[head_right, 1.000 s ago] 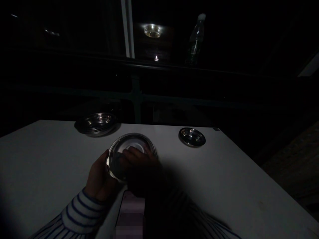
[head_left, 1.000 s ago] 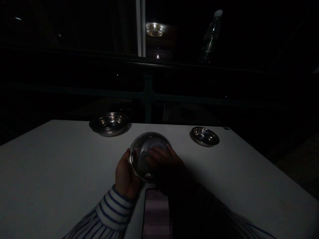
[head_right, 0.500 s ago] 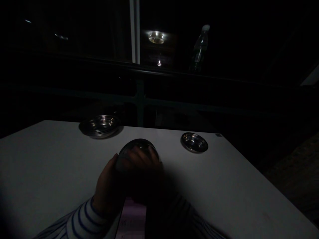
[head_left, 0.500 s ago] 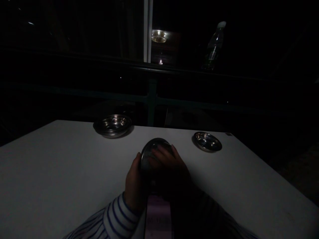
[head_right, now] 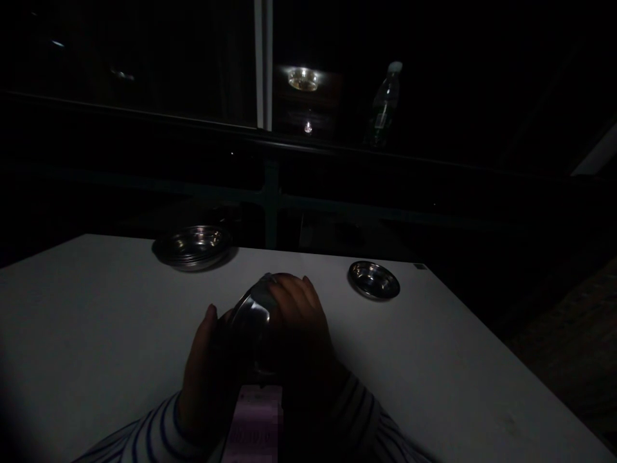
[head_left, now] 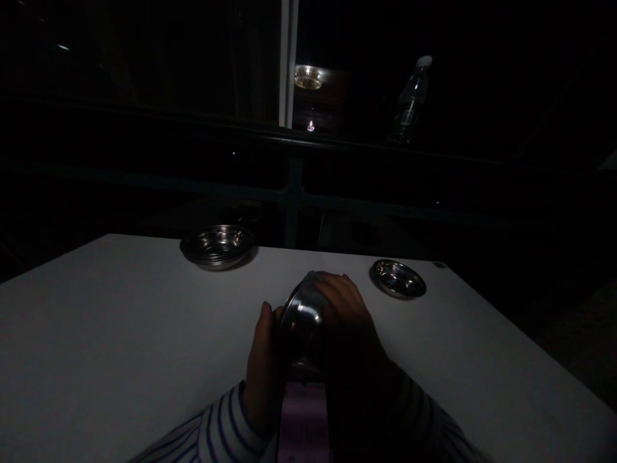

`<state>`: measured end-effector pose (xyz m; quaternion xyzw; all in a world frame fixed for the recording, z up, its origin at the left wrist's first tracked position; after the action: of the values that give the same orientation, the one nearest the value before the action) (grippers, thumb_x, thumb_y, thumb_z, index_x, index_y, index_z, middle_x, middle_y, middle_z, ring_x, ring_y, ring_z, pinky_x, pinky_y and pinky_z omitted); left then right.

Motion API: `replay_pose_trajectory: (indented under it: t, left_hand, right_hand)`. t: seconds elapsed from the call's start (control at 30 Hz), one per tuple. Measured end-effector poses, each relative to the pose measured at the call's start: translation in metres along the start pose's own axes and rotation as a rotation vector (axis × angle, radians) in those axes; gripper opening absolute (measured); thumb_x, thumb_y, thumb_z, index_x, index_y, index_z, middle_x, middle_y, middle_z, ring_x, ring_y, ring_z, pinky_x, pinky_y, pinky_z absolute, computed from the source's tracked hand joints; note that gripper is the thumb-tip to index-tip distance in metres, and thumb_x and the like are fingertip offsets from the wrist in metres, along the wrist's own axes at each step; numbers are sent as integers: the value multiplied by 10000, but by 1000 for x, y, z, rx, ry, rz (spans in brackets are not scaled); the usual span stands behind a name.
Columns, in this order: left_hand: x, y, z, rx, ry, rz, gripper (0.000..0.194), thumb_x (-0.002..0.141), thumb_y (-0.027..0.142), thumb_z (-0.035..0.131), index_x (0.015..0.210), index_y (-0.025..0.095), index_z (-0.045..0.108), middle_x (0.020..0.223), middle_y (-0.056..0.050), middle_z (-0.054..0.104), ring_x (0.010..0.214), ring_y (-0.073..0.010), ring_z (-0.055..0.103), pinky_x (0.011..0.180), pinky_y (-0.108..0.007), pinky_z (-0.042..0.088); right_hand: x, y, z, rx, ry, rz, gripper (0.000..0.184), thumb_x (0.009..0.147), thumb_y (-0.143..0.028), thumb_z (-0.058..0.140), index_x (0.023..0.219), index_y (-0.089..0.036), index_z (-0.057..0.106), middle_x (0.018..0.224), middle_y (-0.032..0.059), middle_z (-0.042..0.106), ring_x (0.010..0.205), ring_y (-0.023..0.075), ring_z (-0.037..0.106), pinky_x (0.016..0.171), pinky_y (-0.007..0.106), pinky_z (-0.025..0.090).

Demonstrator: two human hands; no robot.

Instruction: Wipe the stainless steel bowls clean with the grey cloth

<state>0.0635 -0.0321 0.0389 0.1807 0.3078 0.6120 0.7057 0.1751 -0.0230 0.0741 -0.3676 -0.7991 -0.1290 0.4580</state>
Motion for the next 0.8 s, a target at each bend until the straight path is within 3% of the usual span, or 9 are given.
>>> replay_pose_trajectory:
  t: [0.17, 0.4, 0.57, 0.8]
  left_hand:
    - [1, 3, 2, -43, 11, 28, 313, 729, 453, 567, 593, 180, 635, 513, 17, 592, 506, -143, 556, 578, -266, 451]
    - [1, 9, -3, -105, 70, -8, 320, 685, 468, 602, 610, 157, 616, 509, 3, 586, 516, -161, 583, 608, -293, 476]
    - [-1, 14, -1, -105, 70, 4, 370, 697, 503, 560, 628, 145, 622, 542, -14, 607, 557, -177, 612, 621, -300, 482]
    - [11, 4, -8, -64, 68, 4, 318, 714, 469, 573, 598, 176, 619, 498, 1, 576, 605, -179, 608, 657, -291, 475]
  right_hand:
    - [-3, -18, 15, -94, -77, -93, 296, 852, -270, 420, 1106, -154, 518, 1120, 94, 586, 1123, 208, 456, 1039, 449, 261]
    - [-21, -37, 27, -165, -186, -317, 378, 858, -270, 401, 1204, -144, 482, 1215, 43, 543, 1233, 189, 325, 1116, 445, 48]
    - [-30, -38, 32, -212, -153, -443, 343, 896, -246, 342, 1191, -173, 501, 1237, -7, 530, 1277, 160, 249, 1121, 449, -43]
    - [-23, -33, 27, -207, -189, -325, 340, 873, -289, 381, 1182, -197, 488, 1172, 30, 560, 1210, 175, 352, 1111, 486, -18]
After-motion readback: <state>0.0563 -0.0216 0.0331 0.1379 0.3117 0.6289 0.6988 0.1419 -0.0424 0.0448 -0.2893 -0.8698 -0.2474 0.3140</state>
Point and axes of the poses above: each hand's wrist, its own x-axis towards the middle knuckle, its own z-axis out of the palm, y = z × x, the point moved 4 cm from there along x, towards the middle knuckle
